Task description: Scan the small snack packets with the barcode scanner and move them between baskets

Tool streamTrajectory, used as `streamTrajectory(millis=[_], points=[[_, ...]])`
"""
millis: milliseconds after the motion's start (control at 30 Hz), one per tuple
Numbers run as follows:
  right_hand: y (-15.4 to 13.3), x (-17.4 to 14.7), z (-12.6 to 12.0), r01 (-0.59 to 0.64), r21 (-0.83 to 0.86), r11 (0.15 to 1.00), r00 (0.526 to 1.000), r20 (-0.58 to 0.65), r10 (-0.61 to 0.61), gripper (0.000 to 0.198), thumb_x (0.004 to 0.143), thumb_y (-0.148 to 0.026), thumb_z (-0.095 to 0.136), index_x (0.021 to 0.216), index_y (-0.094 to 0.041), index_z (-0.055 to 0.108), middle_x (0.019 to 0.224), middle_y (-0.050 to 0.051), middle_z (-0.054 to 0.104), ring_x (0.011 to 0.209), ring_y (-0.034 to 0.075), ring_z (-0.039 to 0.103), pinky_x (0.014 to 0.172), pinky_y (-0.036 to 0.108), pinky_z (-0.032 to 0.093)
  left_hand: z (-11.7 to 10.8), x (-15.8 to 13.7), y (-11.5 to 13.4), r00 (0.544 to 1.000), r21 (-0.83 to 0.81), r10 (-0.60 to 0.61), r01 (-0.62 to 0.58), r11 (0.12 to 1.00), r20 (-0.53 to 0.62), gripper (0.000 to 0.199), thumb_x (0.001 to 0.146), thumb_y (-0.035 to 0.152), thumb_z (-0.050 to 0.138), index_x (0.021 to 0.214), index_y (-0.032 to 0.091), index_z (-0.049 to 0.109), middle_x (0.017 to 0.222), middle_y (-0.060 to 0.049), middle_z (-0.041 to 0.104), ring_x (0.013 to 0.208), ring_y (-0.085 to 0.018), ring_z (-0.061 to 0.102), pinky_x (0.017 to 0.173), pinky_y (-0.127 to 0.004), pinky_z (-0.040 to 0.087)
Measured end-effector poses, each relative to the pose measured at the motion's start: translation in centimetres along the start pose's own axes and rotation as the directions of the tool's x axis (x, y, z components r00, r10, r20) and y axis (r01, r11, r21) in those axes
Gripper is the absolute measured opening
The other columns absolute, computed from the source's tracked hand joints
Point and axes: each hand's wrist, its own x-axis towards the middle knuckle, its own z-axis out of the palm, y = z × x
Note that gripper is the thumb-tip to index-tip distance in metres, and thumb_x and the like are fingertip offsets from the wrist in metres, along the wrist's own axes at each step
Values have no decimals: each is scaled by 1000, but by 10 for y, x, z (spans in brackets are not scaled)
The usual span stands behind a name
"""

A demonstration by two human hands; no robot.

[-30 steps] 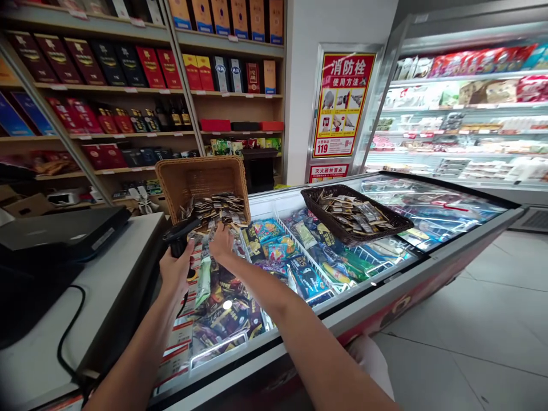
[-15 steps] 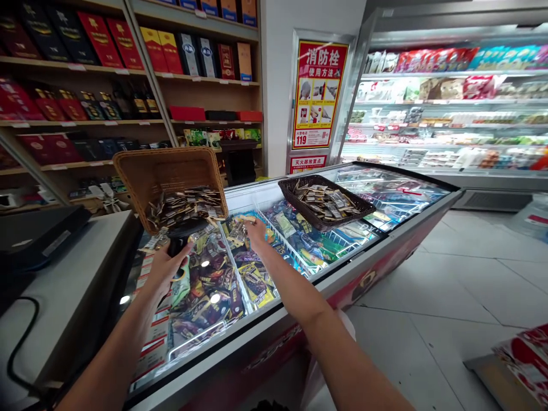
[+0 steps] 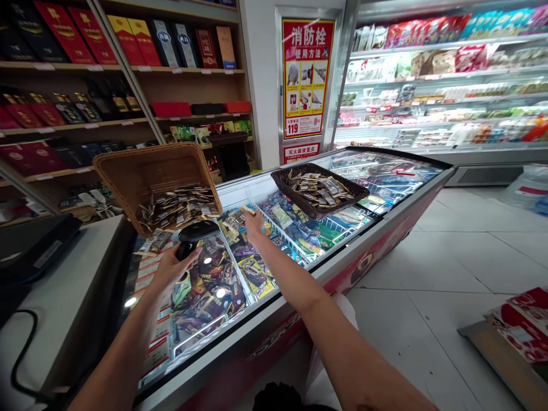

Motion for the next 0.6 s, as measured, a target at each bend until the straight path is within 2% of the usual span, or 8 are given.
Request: streamTrajectory(millis=[200,367,500,600], points=[[-3,-4,-1,-14,-8,1000,1000,24,15,10,92,-19,67,88,-21,58,69,-5,52,50,9,47,45,23,44,-1,-3,3,999,-9,16,-15,1000,45,59,62,69,86,85,18,66,62,4,54,55,-14,51,52,-25,39],[-2,-4,-3,-4,-1,1000,999,44,4,8,94,-21,65,89,-22,58,69,-6,47,50,9,44,44,24,43,0,-6,9,1000,18,1,-1,1000,30,60,61,69,86,87,18,68,60,4,54,56,-14,51,51,-25,40],[1,0,-1,5,-16,1000,1000,14,-4,8,90,-21,66,87,-21,59,71,-4,52,55,10,49,47,24,44,0,-6,12,1000,13,-18,18,1000,22,61,60,70,85,86,19,67,58,5,50,54,-13,48,50,-24,39],[7,7,1,55,-51,997,998,-17,-55,9,86,-23,67,83,-21,59,69,-4,55,60,12,52,50,24,44,-2,-3,6,1000,51,-1,1,999,10,60,58,70,86,85,19,68,58,4,53,53,-15,52,48,-24,37]])
